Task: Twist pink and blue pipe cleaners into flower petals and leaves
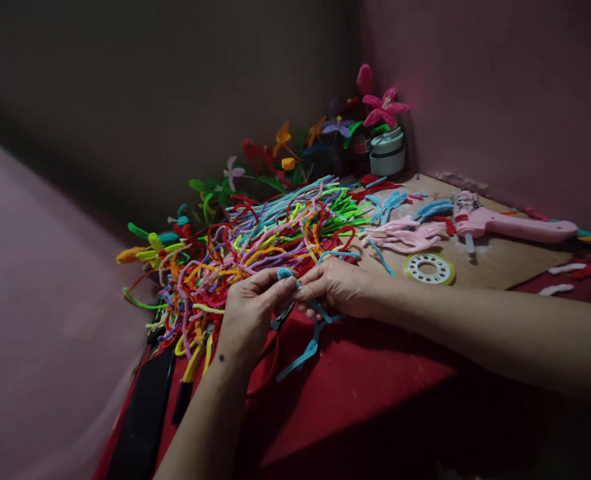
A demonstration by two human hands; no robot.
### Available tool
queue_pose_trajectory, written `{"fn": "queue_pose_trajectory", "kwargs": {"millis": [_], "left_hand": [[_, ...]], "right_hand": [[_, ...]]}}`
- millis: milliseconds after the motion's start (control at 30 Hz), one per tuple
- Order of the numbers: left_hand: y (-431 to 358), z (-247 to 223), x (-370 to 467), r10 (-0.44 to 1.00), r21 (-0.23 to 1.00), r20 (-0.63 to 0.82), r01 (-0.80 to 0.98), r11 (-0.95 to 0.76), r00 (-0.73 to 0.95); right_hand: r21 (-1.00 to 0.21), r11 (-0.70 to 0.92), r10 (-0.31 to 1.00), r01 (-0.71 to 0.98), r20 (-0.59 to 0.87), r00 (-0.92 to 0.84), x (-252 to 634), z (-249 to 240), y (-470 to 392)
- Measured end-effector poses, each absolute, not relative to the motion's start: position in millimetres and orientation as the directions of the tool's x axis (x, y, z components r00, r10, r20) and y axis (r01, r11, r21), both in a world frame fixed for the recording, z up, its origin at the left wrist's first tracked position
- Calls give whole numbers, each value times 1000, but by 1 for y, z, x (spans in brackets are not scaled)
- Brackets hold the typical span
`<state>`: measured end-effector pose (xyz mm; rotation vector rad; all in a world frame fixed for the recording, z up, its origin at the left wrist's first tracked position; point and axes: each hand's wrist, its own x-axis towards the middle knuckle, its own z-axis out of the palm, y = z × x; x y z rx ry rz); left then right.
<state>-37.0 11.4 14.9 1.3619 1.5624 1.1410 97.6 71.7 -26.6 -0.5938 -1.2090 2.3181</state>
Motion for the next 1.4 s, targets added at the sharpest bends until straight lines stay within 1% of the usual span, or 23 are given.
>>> {"fn": "queue_pose_trajectory", "kwargs": {"millis": [100,200,333,467,533,567,633,700,733,767,833,900,967,1033,1100,1167,1267,1400], "left_hand": [[12,13,-37,990,953,11,302,32,-140],[13,10,-37,988,943,42,332,11,-151],[13,10,-36,982,926,73,379,-1,-176],[12,12,-31,973,920,70,391,22,-221],[11,11,-28,960,901,122,434,-2,-250],[11,11,-27,948,879,174,476,-27,-266],[12,9,-25,910,805,298,588,-76,-290],[14,8,-25,881,751,368,654,-91,-299],[15,8,-26,885,760,355,645,-85,-302],[16,9,-27,901,794,312,604,-72,-303],[19,11,-29,935,888,201,457,-48,-291],[21,13,-32,957,947,122,320,-32,-263],[22,13,-33,967,970,64,243,-3,-245],[22,10,-32,977,979,-30,192,71,-209],[22,4,-29,979,973,-141,160,164,-145],[20,-1,-24,974,963,-216,148,225,-75],[19,-8,-16,979,976,-204,72,205,-23],[19,-12,-10,987,986,-163,-44,162,-18]], "right_hand": [[-817,-551,539,-169,-195,-819,97,-27,72],[-816,-555,536,-162,-202,-820,97,-26,70],[-873,-449,607,-191,-140,-782,98,-23,67],[-917,-361,670,-169,-128,-732,98,-20,65],[-926,-345,688,-157,-135,-713,98,-19,64],[-928,-343,695,-147,-145,-704,98,-18,64],[-929,-348,707,-129,-169,-687,98,-18,63],[-924,-360,708,-129,-181,-682,98,-18,63],[-922,-363,705,-134,-177,-687,98,-18,63],[-922,-361,701,-141,-169,-693,98,-19,64],[-922,-351,705,-165,-145,-694,99,-19,65],[-910,-345,736,-229,-111,-668,99,-19,67],[-880,-340,786,-332,-72,-615,99,-17,69],[-849,-324,833,-417,-47,-551,99,-15,70],[-824,-324,859,-465,-51,-509,99,-13,71],[-801,-348,860,-488,-66,-505,99,-13,70],[-784,-356,858,-509,-60,-509,97,-15,70],[-764,-371,864,-528,-76,-497,97,-17,71]]}}
